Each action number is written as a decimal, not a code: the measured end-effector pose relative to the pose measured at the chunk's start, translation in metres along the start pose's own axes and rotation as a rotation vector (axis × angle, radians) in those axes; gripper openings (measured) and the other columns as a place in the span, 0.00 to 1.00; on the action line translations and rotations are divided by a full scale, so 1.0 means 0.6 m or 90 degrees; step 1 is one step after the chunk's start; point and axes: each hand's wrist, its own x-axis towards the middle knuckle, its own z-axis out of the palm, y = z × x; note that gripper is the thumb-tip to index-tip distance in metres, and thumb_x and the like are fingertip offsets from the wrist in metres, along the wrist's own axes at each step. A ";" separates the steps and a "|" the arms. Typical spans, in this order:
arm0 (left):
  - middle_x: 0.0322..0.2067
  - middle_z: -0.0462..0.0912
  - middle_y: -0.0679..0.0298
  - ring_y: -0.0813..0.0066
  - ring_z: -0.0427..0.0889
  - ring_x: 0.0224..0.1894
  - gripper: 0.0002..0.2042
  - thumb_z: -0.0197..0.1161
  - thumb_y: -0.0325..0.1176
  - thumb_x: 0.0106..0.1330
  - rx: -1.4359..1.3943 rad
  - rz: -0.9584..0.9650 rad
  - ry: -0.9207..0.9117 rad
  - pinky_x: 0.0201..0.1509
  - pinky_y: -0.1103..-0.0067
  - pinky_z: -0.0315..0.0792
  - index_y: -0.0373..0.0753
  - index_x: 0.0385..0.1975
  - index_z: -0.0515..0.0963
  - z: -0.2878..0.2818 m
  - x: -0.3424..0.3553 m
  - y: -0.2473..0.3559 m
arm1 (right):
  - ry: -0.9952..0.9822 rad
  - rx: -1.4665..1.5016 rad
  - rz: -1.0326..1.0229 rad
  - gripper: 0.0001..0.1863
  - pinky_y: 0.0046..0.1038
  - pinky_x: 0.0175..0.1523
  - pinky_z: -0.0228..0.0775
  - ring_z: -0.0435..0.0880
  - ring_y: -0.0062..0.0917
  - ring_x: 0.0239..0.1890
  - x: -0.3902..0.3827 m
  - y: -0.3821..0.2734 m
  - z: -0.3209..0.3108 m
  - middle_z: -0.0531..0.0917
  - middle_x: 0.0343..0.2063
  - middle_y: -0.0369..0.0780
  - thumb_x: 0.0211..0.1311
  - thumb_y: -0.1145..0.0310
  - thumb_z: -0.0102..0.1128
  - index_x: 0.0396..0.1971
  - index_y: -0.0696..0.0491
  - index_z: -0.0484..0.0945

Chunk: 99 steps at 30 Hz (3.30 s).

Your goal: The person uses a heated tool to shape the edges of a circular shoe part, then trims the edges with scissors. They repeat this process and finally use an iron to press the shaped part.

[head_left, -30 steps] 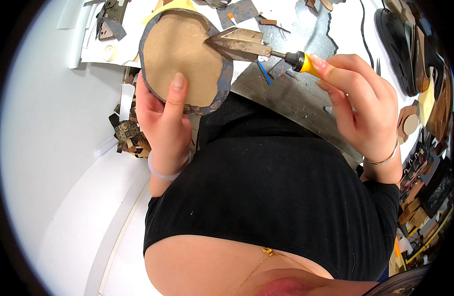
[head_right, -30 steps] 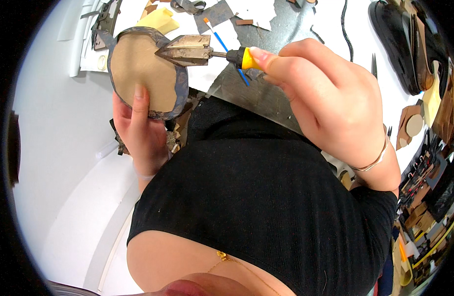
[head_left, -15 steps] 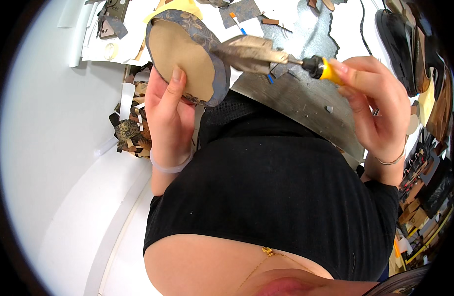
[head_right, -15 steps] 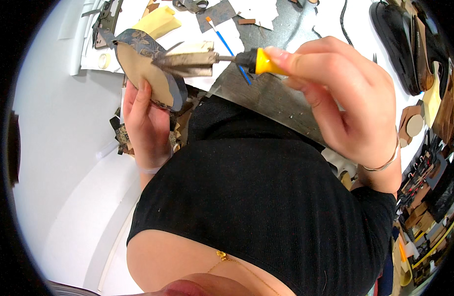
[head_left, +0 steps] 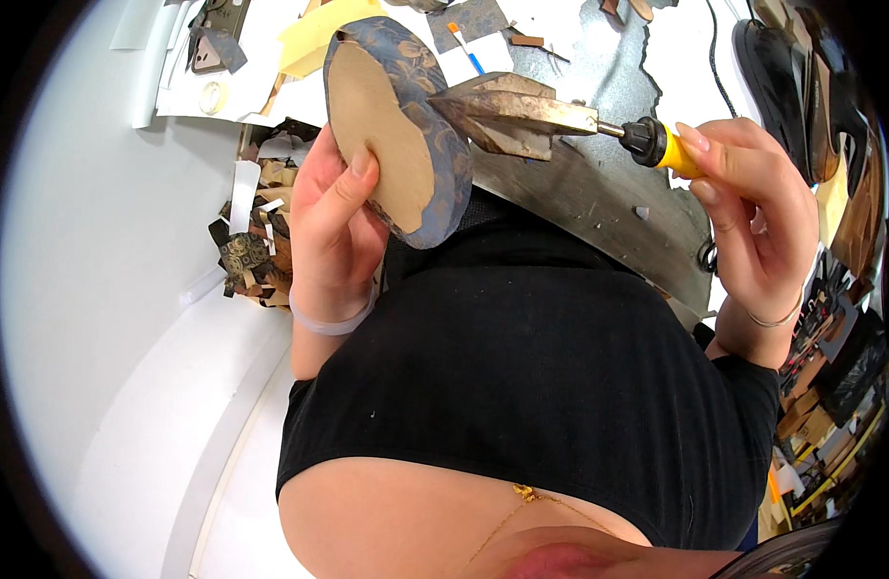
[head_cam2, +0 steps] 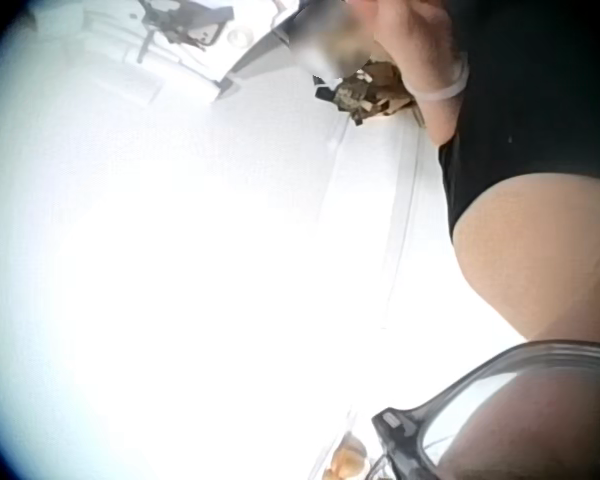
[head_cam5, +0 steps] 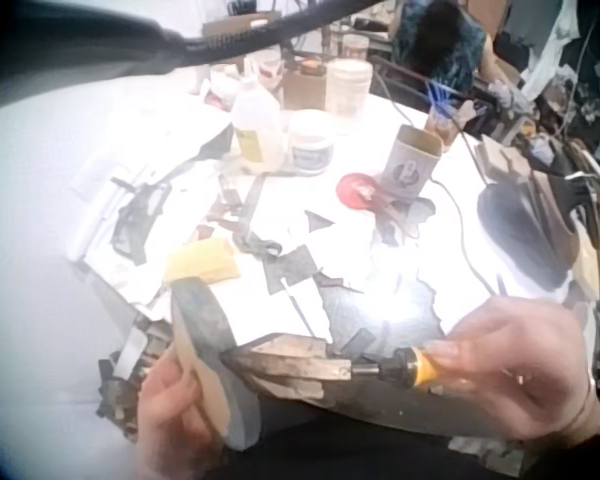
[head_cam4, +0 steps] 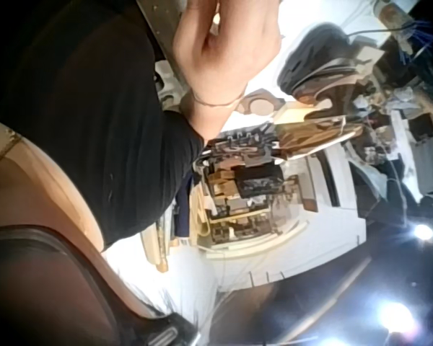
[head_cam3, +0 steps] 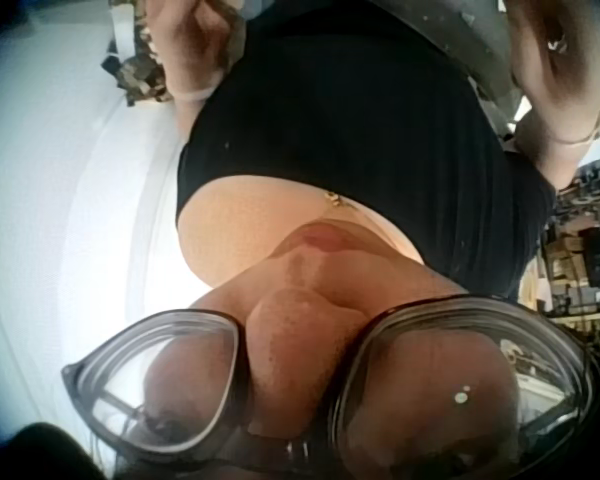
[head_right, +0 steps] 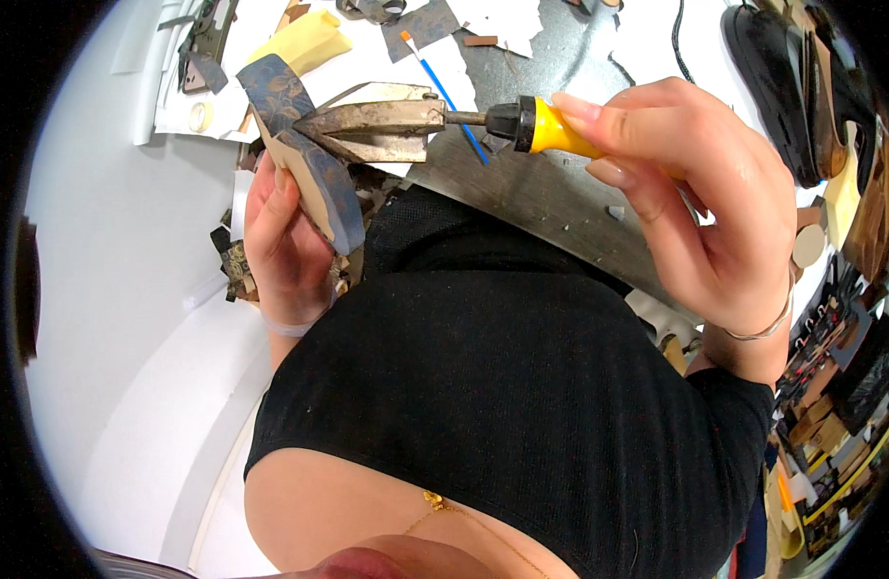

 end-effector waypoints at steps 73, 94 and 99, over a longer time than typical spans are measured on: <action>0.60 0.75 0.54 0.60 0.75 0.62 0.29 0.67 0.18 0.63 0.102 0.288 0.015 0.69 0.58 0.69 0.34 0.64 0.65 0.019 0.025 -0.048 | 0.170 0.107 0.038 0.13 0.18 0.42 0.70 0.80 0.22 0.36 0.013 -0.022 0.057 0.81 0.41 0.45 0.69 0.84 0.54 0.52 0.62 0.75; 0.61 0.74 0.56 0.62 0.76 0.62 0.27 0.63 0.22 0.68 0.072 0.323 0.125 0.67 0.64 0.72 0.35 0.65 0.63 0.043 0.027 -0.032 | 0.155 -0.138 -0.107 0.23 0.23 0.27 0.75 0.83 0.27 0.25 0.012 -0.014 0.074 0.84 0.34 0.41 0.48 0.83 0.67 0.48 0.54 0.82; 0.59 0.76 0.55 0.63 0.78 0.60 0.24 0.64 0.18 0.67 0.086 0.401 0.108 0.66 0.66 0.73 0.34 0.62 0.67 0.032 0.036 -0.045 | 0.200 0.058 -0.016 0.21 0.22 0.32 0.75 0.84 0.29 0.29 -0.015 -0.011 0.063 0.84 0.36 0.45 0.55 0.87 0.66 0.50 0.58 0.78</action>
